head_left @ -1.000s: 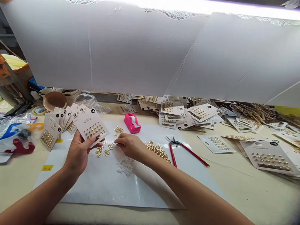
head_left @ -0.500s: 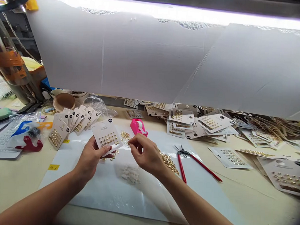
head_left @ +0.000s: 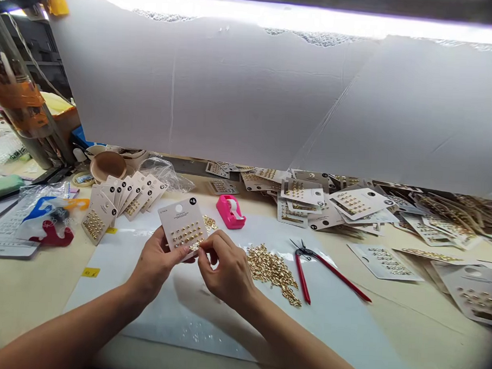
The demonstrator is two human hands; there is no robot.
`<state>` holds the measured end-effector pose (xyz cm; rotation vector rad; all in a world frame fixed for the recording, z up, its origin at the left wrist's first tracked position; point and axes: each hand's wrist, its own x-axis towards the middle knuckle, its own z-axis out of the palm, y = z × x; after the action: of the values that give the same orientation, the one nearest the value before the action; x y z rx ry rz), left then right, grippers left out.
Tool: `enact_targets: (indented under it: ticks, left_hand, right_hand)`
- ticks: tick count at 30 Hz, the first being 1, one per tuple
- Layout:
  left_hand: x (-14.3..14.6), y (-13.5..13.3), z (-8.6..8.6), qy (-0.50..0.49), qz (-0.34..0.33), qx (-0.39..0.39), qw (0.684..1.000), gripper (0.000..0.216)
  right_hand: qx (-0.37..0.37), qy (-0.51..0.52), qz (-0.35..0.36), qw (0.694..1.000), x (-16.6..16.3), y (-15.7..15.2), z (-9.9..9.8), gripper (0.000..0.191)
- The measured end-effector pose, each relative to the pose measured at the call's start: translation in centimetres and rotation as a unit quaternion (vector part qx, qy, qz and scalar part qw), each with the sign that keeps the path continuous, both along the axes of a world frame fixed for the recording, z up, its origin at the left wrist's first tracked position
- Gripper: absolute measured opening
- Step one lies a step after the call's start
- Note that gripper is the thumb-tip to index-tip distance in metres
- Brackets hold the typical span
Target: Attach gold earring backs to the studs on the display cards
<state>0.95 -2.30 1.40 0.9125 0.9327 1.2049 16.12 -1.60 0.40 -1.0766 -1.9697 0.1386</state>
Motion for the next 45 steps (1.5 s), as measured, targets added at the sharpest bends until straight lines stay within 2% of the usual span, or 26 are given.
enact_targets:
  ticks: [7, 16, 22, 30, 38, 45]
  left_hand:
    - [0.0, -0.2, 0.4, 0.029, 0.014, -0.006, 0.999, 0.04]
    - [0.2, -0.1, 0.3, 0.058, 0.018, 0.001, 0.998, 0.04]
    - [0.2, 0.0, 0.0, 0.105, 0.022, 0.035, 0.994, 0.039]
    - [0.1, -0.1, -0.3, 0.118, 0.015, 0.054, 0.991, 0.038]
    - [0.3, -0.6, -0.4, 0.114, -0.02, 0.087, 0.989, 0.029]
    - [0.0, 0.0, 0.2, 0.063, -0.018, 0.005, 0.998, 0.037]
  right_hand:
    - [0.015, -0.023, -0.032, 0.999, -0.2, -0.1, 0.3, 0.01]
    - [0.079, -0.091, -0.07, 0.99, -0.5, -0.3, 0.0, 0.013]
    - [0.133, -0.147, -0.085, 0.976, -1.0, -0.4, -0.4, 0.018]
    - [0.147, -0.164, -0.086, 0.972, -1.2, -0.4, -0.9, 0.021]
    - [0.027, -0.095, -0.054, 0.994, -0.6, -0.6, -0.3, 0.012]
    - [-0.107, -0.005, -0.009, 0.994, 0.8, -0.5, 0.8, 0.012]
